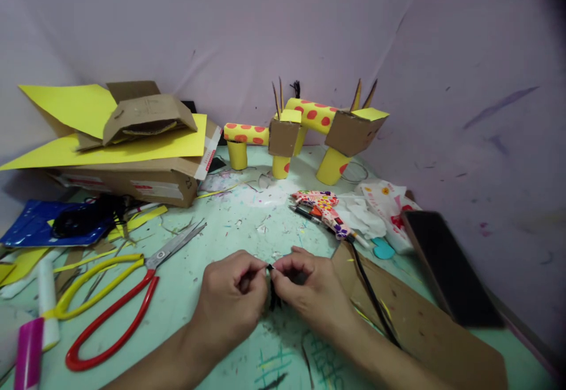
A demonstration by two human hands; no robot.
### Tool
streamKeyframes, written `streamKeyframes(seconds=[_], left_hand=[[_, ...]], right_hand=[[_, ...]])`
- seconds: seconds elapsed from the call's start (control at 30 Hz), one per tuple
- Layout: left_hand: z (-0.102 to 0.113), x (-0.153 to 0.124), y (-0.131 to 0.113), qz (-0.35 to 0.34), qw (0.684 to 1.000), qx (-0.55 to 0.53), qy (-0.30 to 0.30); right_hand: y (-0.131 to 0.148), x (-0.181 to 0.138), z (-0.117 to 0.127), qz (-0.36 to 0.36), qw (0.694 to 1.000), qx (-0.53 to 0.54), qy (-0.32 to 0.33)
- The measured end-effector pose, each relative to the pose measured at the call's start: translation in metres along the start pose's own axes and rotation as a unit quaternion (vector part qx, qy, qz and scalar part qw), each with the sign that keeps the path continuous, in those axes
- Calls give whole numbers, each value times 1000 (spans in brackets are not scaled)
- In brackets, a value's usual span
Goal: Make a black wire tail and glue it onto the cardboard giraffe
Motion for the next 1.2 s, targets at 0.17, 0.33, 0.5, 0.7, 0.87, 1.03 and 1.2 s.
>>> streamKeyframes(seconds=[0.17,0.33,0.5,0.7,0.87,1.03,1.2], left_hand=[[4,-5,-25,-140,980,143,-14],[2,-13,-36,-198,956,214,-35],[16,-6,-24,-122,976,170,-61],[23,13,27,161,980,-111,-21],[0,8,45,265,923,-276,32],[-10,2,51,298,898,-321,42],[-18,1,42,293,897,-322,81]], right_hand=[[-14,-2,-9,-128,977,161,57],[-15,-3,-14,-174,948,255,77],[-20,-6,-19,-192,918,332,97],[-27,-3,-16,-194,913,348,89],[-19,1,10,-122,967,223,-9],[40,-13,26,165,983,4,-74],[53,-22,13,273,960,-60,-33]])
Point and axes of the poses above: each hand's wrist, its own x-axis towards the middle knuckle, its own z-axis out of the back of the hand, y = z × x, the point moved 9 cm from there along x, towards the middle knuckle, and after that the axes turned 10 degrees about y, right-handed, at the moved point
